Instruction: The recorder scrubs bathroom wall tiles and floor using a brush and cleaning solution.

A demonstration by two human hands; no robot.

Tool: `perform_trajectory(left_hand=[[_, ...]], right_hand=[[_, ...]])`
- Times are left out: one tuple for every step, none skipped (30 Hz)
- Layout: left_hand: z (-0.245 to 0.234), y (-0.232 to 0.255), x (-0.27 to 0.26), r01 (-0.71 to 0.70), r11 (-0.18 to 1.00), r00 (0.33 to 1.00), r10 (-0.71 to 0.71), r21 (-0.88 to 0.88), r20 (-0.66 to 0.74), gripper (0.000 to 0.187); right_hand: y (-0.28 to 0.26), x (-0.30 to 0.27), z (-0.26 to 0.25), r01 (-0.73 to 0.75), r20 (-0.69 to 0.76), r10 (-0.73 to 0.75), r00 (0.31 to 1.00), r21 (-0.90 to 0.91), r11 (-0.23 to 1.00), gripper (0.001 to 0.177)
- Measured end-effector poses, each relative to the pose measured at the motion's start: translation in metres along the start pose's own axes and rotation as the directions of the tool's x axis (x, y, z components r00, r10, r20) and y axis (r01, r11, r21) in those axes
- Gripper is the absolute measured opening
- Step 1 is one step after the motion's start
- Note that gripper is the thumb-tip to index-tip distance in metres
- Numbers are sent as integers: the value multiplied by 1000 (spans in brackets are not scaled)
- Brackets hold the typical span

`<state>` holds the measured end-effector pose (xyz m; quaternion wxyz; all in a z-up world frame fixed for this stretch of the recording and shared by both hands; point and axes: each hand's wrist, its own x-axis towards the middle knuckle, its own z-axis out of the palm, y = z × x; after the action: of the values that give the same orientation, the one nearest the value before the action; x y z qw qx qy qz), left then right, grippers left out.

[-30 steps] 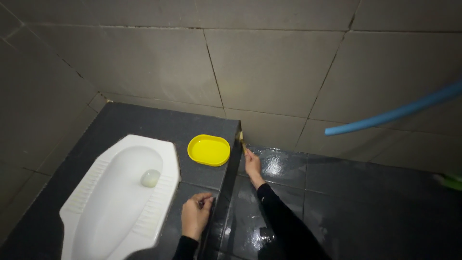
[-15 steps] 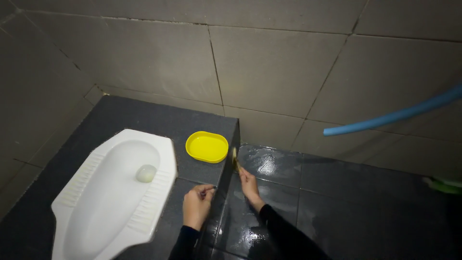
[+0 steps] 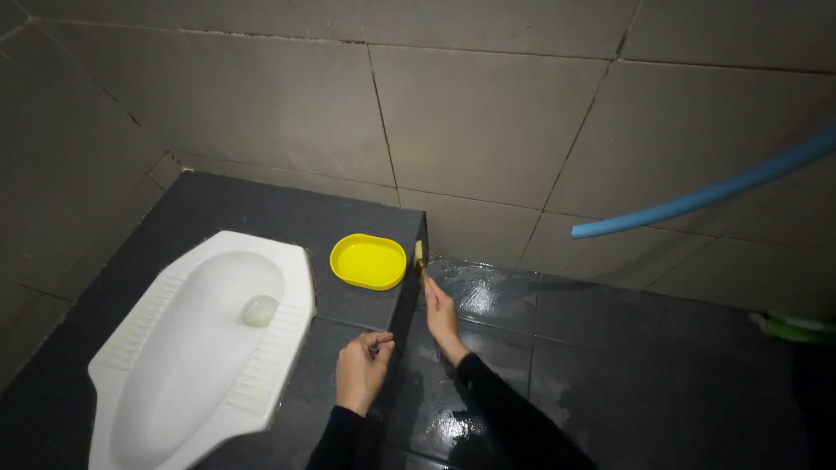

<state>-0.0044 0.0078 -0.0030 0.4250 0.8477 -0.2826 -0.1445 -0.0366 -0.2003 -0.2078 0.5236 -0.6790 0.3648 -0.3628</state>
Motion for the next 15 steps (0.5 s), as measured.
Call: perform_trajectory(left_hand=[[0,0,-3,4,1000,1000,-4,7,2,21],[-6,3,-1,-5,1000,1000,5,16,0,21],[-11,7,0,-1,1000,1000,1,18,1,21],[-14,10,-2,14,1000,1000,-14,17,5,21],[-16,3,0,15,1000,1000,-15,22,5,21],[-14,-2,1,46,999,999,-46,5,6,21],[-11,-8,2,76,997,997,-76,-13,7,21],[-13,-4,0,81,997,997,-81,-13,8,21],[-15,1,-3,103,995,995,-103,-2,17,21],[-20,4,-2,117,993,993,-117,15,23,21],[-24,0,-1,116,993,993,-116,22,21,21],[-24,-2,0,111,994,994,-111,17,25,22],[-25,-4,2,106,994,994,-106,12,29,22],[-21,-9,4,106,994,994,-106,3,25,22],[-16,-15,7,92,995,996,-92,-30,10,22]], right_hand=[[-5,2,-1,-149,31,153,988,-93,984,39],[17,16,7,-147,27,149,988,-81,986,39],[40,30,16,-135,57,145,988,-149,979,38],[64,39,21,-127,91,150,984,-224,966,38],[52,41,24,-130,92,153,984,-219,967,38],[42,46,18,-21,2,21,1000,-100,995,38],[31,51,14,103,-101,-101,990,10,995,39],[34,54,12,99,-98,-98,990,9,995,39],[38,58,10,133,-102,-136,985,-42,990,39],[39,63,14,168,-110,-177,978,-84,982,39],[24,57,13,166,-111,-174,978,-77,983,39],[9,55,6,-242,30,248,968,-140,960,40],[-7,52,0,-588,136,630,764,-254,768,42],[3,48,3,-582,134,626,768,-261,770,42],[13,45,6,-292,60,316,947,-254,922,41]])
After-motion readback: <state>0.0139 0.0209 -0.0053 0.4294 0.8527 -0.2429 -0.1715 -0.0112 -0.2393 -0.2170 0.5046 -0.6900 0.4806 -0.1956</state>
